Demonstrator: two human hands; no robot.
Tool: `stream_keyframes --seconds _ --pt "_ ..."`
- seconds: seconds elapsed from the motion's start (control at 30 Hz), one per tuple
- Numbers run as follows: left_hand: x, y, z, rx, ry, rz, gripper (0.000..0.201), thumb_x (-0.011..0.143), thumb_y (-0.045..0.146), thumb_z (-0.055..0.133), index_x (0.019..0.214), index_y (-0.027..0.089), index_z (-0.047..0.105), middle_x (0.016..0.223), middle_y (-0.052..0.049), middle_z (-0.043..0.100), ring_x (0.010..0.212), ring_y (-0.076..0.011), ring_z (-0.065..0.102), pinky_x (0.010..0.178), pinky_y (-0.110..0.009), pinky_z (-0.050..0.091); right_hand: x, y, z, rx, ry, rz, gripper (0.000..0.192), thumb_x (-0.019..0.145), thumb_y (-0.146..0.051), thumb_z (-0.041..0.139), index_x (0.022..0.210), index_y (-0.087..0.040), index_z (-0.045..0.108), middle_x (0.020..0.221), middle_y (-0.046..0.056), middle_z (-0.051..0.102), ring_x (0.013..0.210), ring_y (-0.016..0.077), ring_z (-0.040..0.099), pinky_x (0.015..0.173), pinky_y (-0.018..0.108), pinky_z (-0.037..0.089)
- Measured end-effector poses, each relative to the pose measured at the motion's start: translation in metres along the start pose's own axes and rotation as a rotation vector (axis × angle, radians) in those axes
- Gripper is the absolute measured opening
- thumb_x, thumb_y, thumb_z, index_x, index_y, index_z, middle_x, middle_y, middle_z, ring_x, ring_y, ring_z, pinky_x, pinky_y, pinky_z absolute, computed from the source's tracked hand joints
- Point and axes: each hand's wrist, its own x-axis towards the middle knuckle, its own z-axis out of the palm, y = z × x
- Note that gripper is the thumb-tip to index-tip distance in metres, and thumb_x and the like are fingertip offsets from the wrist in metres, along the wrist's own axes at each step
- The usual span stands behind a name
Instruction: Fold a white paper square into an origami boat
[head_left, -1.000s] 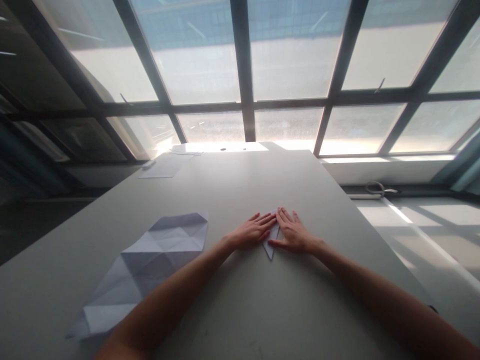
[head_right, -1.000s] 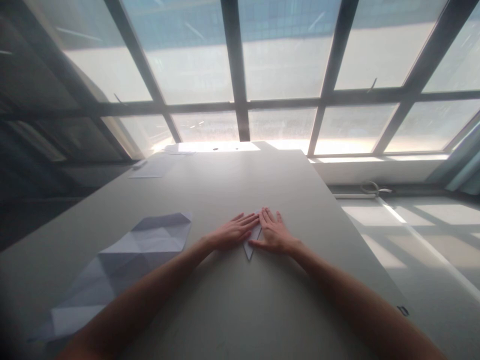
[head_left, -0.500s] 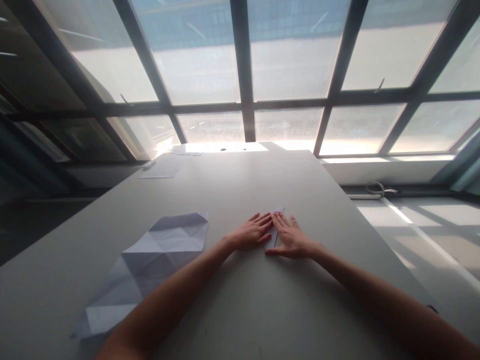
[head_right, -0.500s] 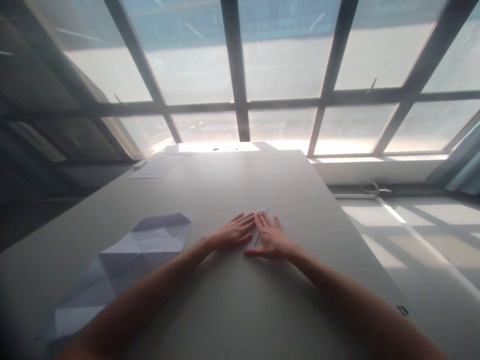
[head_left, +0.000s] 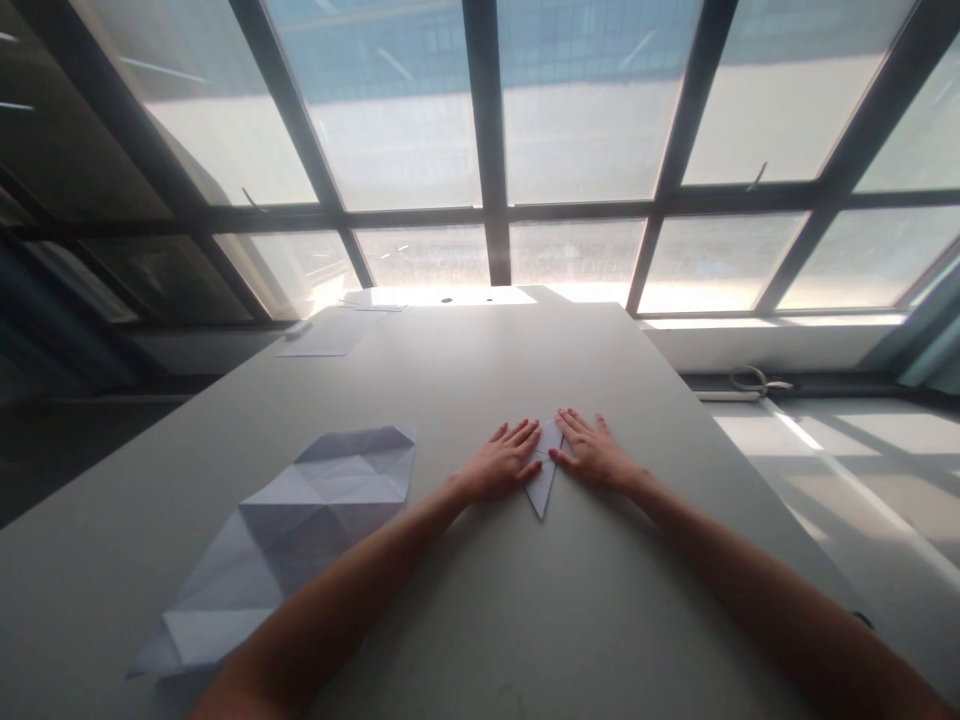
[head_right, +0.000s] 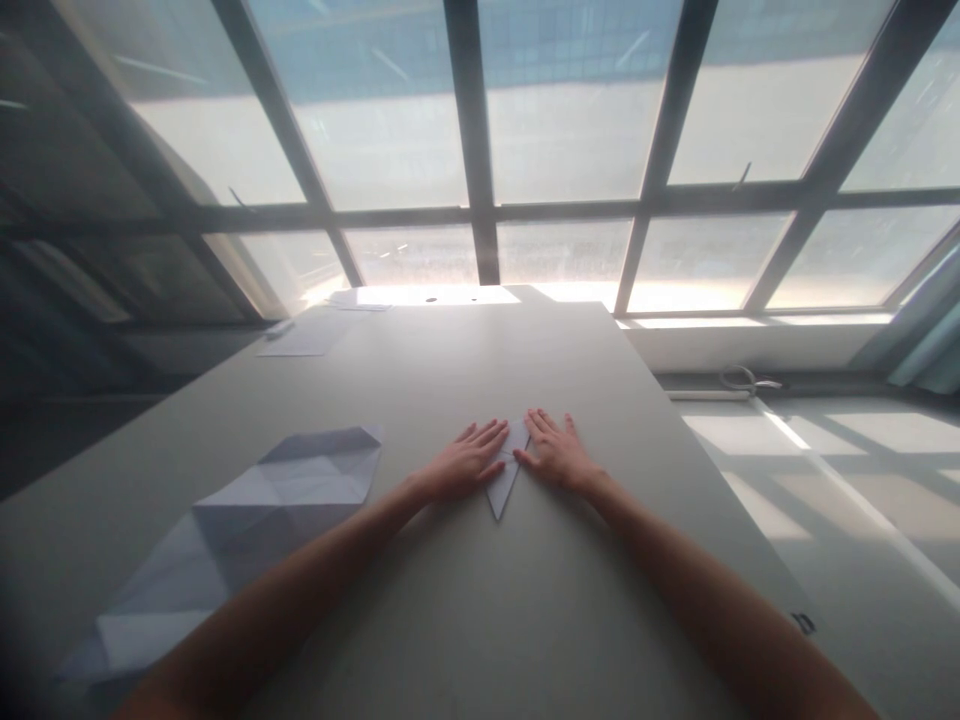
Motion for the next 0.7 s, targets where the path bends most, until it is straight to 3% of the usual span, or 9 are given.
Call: stream_keyframes --seconds 0.2,0.27,0.47,0.63,0.7 --pt "0.003 -0.003 0.008 -0.002 -0.011 -0.050 0.059 0.101 0.047 0.016 0.152 0.019 0.012 0.157 -0.008 0.013 0.145 -0.0210 0.009 0.116 -0.043 0.009 -0.010 -0.016 -0.002 -0.001 0.034 -0.157 0.060 0.097 -0.047 0.027 0.150 -0.020 0.024 0.155 0.008 0.024 0.144 0.0241 0.010 0.112 0.057 -0.009" --pt "0.002 -0.003 0.008 0.002 -0.011 -0.043 0.059 0.101 0.045 0.018 0.152 0.019 0.010 0.157 -0.008 0.013 0.145 -0.0207 0.009 0.116 -0.041 0.009 -0.012 -0.022 -0.003 0.022 0.022 -0.195 0.059 0.097 -0.046 0.025 0.150 -0.019 0.023 0.155 0.008 0.024 0.144 0.0225 0.014 0.113 0.053 -0.006" --pt "-0.001 -0.002 0.001 0.006 -0.024 0.008 0.066 0.098 0.053 0.024 0.153 0.019 0.009 0.157 -0.010 0.013 0.145 -0.0225 0.008 0.116 -0.043 0.008 -0.003 -0.019 -0.002 0.049 -0.016 -0.091 0.062 0.097 -0.050 0.024 0.150 -0.019 0.023 0.155 0.007 0.023 0.144 0.0228 0.015 0.114 0.053 0.005" --pt "-0.002 -0.002 -0.006 -0.031 -0.065 0.084 0.057 0.098 0.053 0.030 0.150 0.036 0.016 0.157 -0.001 0.015 0.145 -0.0259 0.009 0.114 -0.052 0.007 0.002 -0.011 0.003 0.017 0.025 0.012 0.055 0.098 -0.040 0.021 0.149 -0.020 0.026 0.155 0.006 0.022 0.144 0.0230 0.014 0.113 0.056 0.003" --pt "-0.002 -0.002 -0.008 -0.041 -0.076 0.096 0.056 0.098 0.053 0.028 0.150 0.037 0.014 0.157 0.001 0.015 0.145 -0.0254 0.009 0.115 -0.052 0.006 0.002 -0.010 0.003 0.010 0.027 0.037 0.055 0.097 -0.036 0.022 0.149 -0.018 0.025 0.156 0.007 0.021 0.144 0.0224 0.013 0.113 0.056 0.003"
